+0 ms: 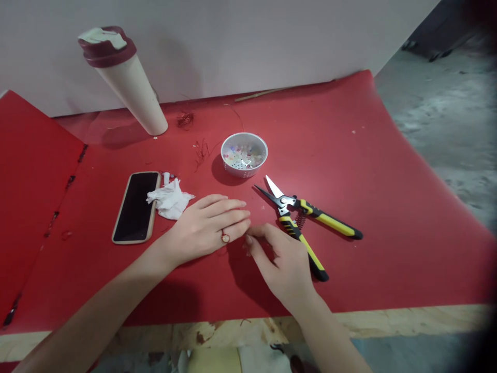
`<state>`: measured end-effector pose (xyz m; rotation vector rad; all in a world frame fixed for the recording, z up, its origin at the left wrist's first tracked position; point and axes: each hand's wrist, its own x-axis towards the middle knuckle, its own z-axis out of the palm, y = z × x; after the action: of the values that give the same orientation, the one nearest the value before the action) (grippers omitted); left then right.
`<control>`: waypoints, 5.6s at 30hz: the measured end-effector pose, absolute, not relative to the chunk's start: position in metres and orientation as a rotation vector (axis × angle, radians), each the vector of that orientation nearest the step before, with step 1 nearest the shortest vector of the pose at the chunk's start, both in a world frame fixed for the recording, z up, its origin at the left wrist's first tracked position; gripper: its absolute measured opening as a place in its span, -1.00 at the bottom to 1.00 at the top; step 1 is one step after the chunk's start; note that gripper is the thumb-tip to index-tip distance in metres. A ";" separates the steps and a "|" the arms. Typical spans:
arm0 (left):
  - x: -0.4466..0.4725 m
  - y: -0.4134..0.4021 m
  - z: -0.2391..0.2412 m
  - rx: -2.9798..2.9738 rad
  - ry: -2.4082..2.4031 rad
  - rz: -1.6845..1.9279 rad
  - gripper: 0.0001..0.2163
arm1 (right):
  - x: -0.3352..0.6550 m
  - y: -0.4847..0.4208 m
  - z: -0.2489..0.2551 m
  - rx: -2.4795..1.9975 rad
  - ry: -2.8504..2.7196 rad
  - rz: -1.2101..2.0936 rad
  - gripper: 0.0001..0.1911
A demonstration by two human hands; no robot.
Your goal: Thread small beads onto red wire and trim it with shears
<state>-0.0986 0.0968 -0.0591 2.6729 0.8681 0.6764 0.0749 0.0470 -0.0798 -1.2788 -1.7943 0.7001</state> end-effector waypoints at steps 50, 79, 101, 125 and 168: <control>-0.082 0.065 -0.063 1.983 1.379 0.890 -0.87 | 0.074 0.047 -0.091 -1.243 -1.830 0.206 -0.85; -0.073 0.061 -0.077 1.785 1.464 0.988 -0.84 | 0.068 0.043 -0.091 -1.204 -1.777 0.465 -0.86; -0.082 0.059 -0.079 1.973 1.333 1.023 -0.91 | 0.067 0.044 -0.085 -1.328 -1.727 0.394 -0.89; -0.082 0.060 -0.080 2.421 1.300 1.065 -0.92 | 0.068 0.044 -0.086 -1.278 -1.766 0.405 -0.87; -0.089 0.060 -0.088 2.404 1.136 0.882 -0.82 | 0.067 0.040 -0.083 -1.258 -1.780 0.555 -0.88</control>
<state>-0.0895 0.0601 -0.0877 2.4040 1.1362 0.8823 0.0666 0.0400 -0.0833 -1.2582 -1.7796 0.5547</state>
